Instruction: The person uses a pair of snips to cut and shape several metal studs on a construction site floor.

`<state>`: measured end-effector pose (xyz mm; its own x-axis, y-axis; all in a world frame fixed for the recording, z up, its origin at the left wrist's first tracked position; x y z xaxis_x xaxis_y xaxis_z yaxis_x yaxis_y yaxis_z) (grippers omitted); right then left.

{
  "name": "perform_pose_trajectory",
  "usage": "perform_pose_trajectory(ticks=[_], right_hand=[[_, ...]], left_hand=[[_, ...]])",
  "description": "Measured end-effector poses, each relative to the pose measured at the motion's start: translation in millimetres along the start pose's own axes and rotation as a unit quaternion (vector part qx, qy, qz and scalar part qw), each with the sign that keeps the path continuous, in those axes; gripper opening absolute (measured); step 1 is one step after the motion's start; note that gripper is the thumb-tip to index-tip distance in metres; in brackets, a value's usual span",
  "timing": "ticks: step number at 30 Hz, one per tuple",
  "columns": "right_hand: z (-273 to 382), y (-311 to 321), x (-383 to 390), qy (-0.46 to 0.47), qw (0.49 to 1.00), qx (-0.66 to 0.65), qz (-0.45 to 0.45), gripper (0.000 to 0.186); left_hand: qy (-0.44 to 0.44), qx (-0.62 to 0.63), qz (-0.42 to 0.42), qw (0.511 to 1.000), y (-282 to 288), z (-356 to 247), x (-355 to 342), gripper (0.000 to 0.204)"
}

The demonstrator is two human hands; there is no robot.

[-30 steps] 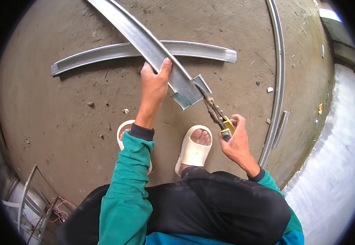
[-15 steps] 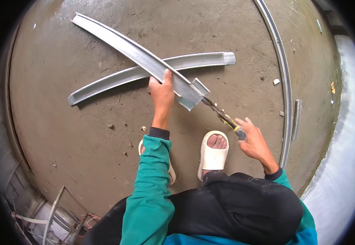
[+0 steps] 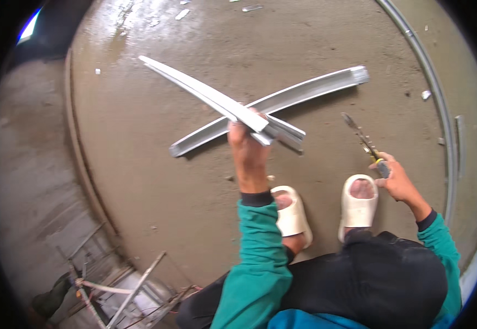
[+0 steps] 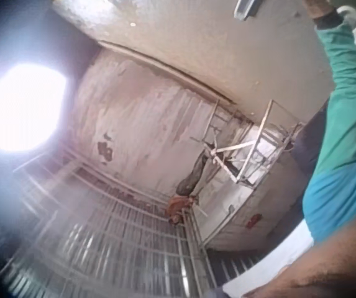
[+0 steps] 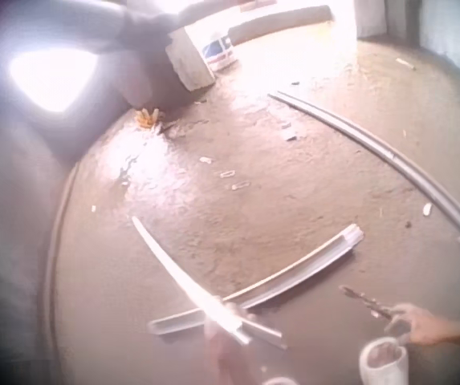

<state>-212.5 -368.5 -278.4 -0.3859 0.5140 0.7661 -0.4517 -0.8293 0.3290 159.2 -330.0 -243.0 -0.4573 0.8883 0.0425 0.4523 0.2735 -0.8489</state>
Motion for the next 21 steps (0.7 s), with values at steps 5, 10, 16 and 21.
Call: perform_pose_trajectory(ticks=[5,10,16,21], right_hand=[[12,-27,-12,-0.05,0.993,0.078,-0.073,0.044],[18,-48,-13,-0.066,0.977,0.155,-0.128,0.048],[17,-51,-9,0.005,0.94,0.246,-0.236,0.052],[-3,-41,-25,0.008,0.953,0.198,-0.23,0.067]], left_hand=[[0.019,0.163,0.004,0.986,-31,5,6,0.027],[0.031,0.287,-0.052,0.956,-33,6,11,0.009],[0.062,0.277,-0.116,0.952,-15,22,10,0.024],[0.096,0.247,-0.182,0.947,-13,26,20,0.055]])
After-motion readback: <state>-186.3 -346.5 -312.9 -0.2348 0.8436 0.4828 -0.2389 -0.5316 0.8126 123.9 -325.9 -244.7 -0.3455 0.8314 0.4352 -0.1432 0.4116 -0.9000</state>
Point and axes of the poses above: each hand's wrist, its own x-axis away from the middle knuckle, its own y-axis out of the back of the hand, z = x × y, the point moved 7 cm from there along -x, towards the middle knuckle, and after that the axes turned 6 degrees about -y, right-handed, at the moved point
